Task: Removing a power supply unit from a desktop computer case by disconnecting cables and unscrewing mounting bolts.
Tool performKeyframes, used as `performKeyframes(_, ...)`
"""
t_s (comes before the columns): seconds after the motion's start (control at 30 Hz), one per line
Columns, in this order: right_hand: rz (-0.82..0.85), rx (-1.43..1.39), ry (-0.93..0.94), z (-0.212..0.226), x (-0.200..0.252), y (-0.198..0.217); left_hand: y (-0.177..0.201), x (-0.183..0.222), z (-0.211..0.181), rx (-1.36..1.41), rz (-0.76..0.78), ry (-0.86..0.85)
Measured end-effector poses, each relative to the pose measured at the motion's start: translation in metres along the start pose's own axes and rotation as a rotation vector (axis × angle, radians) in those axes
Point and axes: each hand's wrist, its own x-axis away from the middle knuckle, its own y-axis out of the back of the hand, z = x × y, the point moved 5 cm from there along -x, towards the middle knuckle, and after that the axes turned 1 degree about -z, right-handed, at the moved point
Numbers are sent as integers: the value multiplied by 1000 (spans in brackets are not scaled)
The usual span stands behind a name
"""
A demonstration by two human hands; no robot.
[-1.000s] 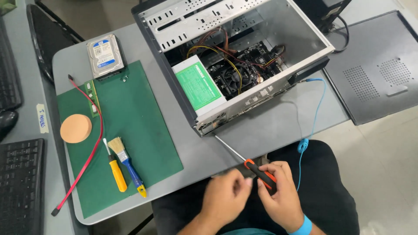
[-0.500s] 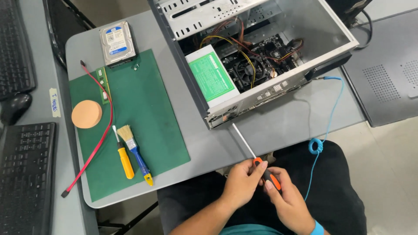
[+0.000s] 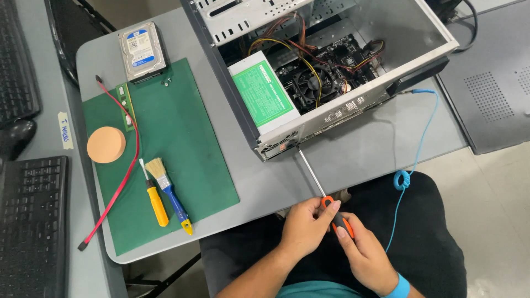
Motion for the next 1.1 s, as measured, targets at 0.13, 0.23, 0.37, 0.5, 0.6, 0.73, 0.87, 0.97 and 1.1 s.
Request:
performKeyframes(0.13,14,-21,2,0,0,0,-1,0,0,8,50,65)
performKeyframes(0.23,5,-22,18,1,0,1,-1,0,-2,14,51,58)
performKeyframes(0.37,1,-32,-32,-5,0,1,0,2,-5,23,52,71)
performKeyframes(0.5,1,-36,-33,-6,1,0,-1,0,-4,6,64,46)
performKeyframes(0.6,0,-31,-29,-5,1,0,0,0,-5,-20,63,18)
performKeyframes(0.73,11,-42,-34,-3,0,0,1,-1,-3,-26,54,20)
performKeyframes(0.87,11,-107,-50,-8,-1,-2,-1,-3,0,-53,34,7)
performKeyframes(0.97,32,-421,-103,-18,-1,-7,-1,-3,-4,-102,40,-5)
performKeyframes(1.1,17,-509,-70,-15,-2,-5,0,-3,-12,-195,40,-5)
